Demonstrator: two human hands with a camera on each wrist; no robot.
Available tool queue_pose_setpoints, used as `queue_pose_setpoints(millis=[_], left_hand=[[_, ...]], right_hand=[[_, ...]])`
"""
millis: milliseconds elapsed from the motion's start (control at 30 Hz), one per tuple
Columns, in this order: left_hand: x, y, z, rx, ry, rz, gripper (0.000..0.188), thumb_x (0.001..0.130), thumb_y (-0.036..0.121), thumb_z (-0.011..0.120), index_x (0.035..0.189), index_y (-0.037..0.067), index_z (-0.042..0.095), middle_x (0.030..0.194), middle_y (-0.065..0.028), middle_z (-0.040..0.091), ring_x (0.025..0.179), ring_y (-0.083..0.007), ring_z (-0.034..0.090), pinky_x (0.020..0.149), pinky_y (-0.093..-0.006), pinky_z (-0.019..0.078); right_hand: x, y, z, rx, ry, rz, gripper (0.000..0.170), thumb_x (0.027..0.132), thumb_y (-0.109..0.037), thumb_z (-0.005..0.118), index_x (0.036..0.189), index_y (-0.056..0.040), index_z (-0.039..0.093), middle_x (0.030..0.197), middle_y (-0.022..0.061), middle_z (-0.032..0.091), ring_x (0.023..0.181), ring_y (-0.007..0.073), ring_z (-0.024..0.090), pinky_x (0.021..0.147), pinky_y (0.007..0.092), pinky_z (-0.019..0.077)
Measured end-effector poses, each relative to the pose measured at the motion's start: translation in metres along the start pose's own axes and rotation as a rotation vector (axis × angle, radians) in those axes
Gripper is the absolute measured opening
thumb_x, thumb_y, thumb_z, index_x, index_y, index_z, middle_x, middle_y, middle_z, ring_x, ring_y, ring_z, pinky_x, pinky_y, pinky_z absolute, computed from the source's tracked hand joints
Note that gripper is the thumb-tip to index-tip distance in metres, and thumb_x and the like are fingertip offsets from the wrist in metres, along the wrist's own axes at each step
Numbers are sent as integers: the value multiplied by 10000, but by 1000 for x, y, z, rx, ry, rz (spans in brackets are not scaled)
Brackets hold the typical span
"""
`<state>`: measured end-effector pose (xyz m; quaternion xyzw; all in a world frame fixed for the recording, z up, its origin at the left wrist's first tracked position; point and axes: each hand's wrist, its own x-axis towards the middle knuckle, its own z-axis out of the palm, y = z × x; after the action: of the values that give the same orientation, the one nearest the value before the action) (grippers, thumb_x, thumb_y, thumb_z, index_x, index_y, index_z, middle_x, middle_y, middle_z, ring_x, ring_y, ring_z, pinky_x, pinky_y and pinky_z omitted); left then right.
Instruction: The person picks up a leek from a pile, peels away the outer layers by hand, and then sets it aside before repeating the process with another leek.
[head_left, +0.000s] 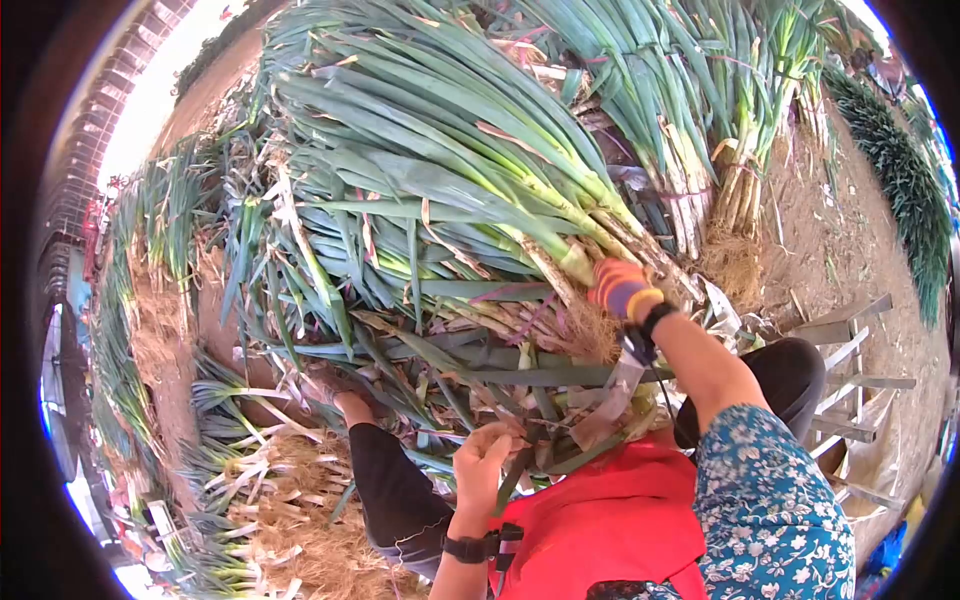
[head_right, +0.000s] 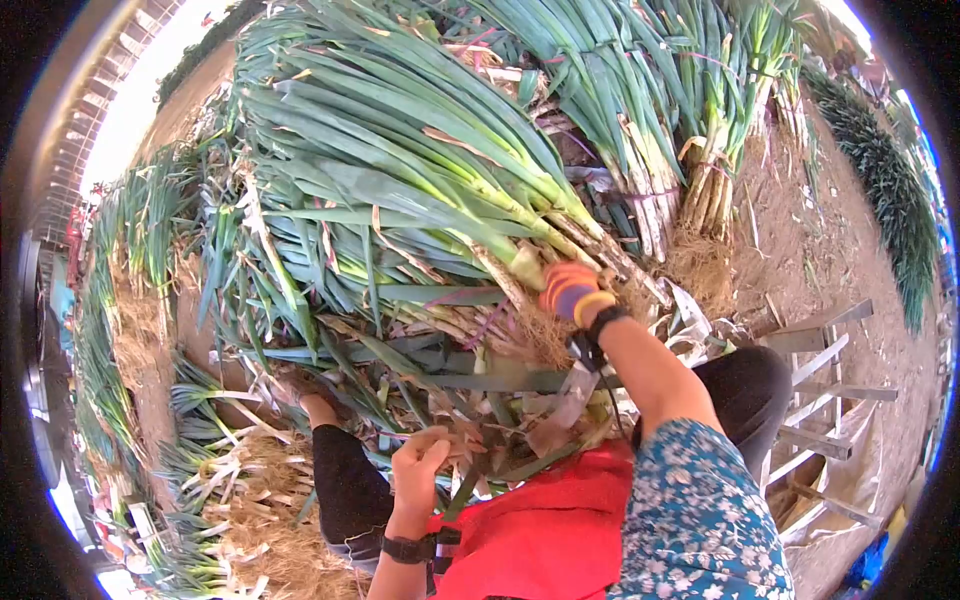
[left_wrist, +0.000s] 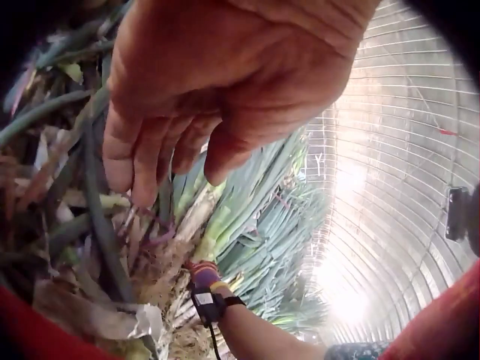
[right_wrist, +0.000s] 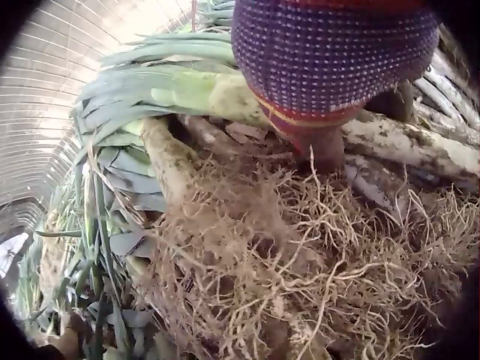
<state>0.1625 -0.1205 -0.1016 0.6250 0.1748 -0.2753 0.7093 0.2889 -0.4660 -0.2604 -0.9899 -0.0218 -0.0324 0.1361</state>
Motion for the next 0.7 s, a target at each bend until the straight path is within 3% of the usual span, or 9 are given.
queue_pose_setpoints(millis=[100,167,233,333,433,500,567,633,700], left_hand=[[18,24,18,120,-3,160,233,885,94,548,1064,-49,592,955,-91,645,849,-173,640,774,-308,508],[29,47,22,134,-79,276,300,907,182,563,1111,-37,573,951,-70,630,870,-156,610,795,-313,478],[35,60,29,-50,36,322,324,909,213,575,1123,-30,566,957,-68,626,887,-153,597,804,-313,465],[23,76,20,-249,68,462,344,912,278,594,1133,19,543,1032,-83,607,928,-172,584,831,-328,456],[-14,87,7,-430,82,460,273,866,144,637,1077,-4,550,994,-87,617,887,-215,605,809,-369,501],[-32,83,0,-491,135,489,314,801,50,701,1078,48,553,943,-42,610,844,-169,599,748,-328,496],[-45,66,-14,-463,154,409,299,773,-9,704,1046,33,591,923,-48,640,787,-180,627,673,-312,522],[-54,48,-17,-462,239,392,285,764,-23,702,1033,-5,609,935,-69,652,785,-184,633,665,-310,524],[-76,49,-23,-480,224,441,259,789,7,683,1033,-21,603,931,-85,650,781,-203,640,677,-330,525]], right_hand=[[-24,-90,-35,530,149,-53,394,660,-270,716,960,-33,621,796,135,629,782,306,605,701,359,490],[-38,-134,-52,724,-57,40,404,655,-236,720,969,-7,611,793,180,630,733,345,590,665,379,482],[-60,-167,-60,1019,-144,-37,388,679,-196,710,994,3,604,751,149,637,675,265,591,617,358,472],[-98,-204,-132,1492,-667,166,284,769,-113,670,1031,-18,618,730,-10,599,655,70,522,552,271,436],[-126,-219,-146,1453,-876,163,380,774,-162,733,1104,-23,604,817,-6,627,716,55,531,596,234,436],[-122,-228,-131,1420,-604,-113,433,758,-203,769,1109,-13,599,860,20,636,755,77,550,651,257,464],[-112,-253,-141,1657,-638,0,466,732,-185,783,1114,2,591,877,65,651,798,100,570,708,296,486],[-96,-283,-153,1396,-272,-230,477,696,-131,779,1106,14,584,890,108,662,819,133,597,727,319,496],[-94,-305,-163,1336,-306,-231,487,669,-96,779,1103,4,582,881,62,655,789,98,578,688,286,486]])
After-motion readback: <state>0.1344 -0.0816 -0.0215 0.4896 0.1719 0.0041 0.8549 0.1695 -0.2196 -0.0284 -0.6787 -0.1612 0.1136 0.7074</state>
